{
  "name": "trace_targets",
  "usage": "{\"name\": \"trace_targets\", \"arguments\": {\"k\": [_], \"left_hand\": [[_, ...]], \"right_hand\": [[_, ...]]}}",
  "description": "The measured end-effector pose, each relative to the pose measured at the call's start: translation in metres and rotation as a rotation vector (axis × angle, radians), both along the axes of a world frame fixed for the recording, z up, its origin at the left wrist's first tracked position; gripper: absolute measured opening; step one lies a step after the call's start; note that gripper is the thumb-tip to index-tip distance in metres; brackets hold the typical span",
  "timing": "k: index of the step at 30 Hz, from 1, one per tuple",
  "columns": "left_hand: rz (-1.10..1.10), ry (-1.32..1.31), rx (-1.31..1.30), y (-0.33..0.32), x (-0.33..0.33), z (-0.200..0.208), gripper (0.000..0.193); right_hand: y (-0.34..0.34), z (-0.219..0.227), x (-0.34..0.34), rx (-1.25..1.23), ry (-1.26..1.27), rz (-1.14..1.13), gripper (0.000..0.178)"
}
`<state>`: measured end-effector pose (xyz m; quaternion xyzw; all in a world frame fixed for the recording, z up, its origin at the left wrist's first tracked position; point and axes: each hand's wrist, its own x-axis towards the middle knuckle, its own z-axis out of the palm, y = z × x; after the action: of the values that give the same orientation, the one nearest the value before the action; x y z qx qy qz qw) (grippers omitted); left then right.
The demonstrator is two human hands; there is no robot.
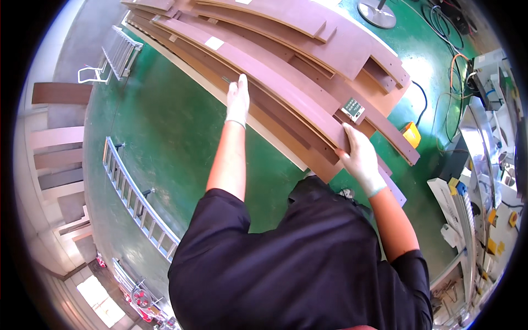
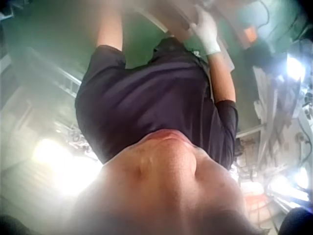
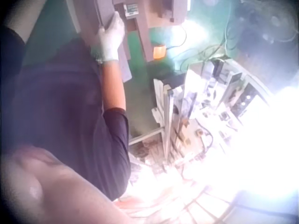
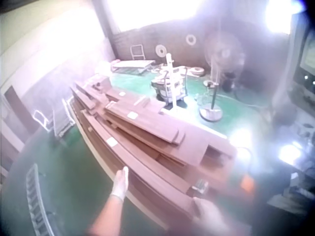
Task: The person picks up a long wood panel from a stack, places it onto an edge-banding machine to process the edge, and then returns it to the stack.
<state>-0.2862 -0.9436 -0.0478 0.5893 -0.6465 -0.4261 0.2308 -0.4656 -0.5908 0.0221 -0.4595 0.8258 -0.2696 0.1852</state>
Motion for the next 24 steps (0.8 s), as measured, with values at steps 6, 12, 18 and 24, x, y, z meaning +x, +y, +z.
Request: {"name": "trace_targets", "arguments": {"k": [6,12,18,24], "left_hand": [[0.225,0.366,0.081,0.073,0.008,-0.005,0.058],[0.217,0.565,0.124,0.151,-0.017,0.001,0.061],[-0.056,0.974,1.116,0.245,-0.049,0.036,0.078],[-0.026,0.920,1.004,0.404,-0.092,0.063,0.037]], "right_hand": [[0.135,0.029,-0.004,0.084,-0.098,-0.067,0.074],[0.335,0.062,-0.004,0.159,-0.131,-0.284,0.072],[0.502,0.110,0.039,0.086,-0.129,-0.503,0.073],[0.665,0.092,0.110,0.098,-0.002,-0.716,0.070]]}}
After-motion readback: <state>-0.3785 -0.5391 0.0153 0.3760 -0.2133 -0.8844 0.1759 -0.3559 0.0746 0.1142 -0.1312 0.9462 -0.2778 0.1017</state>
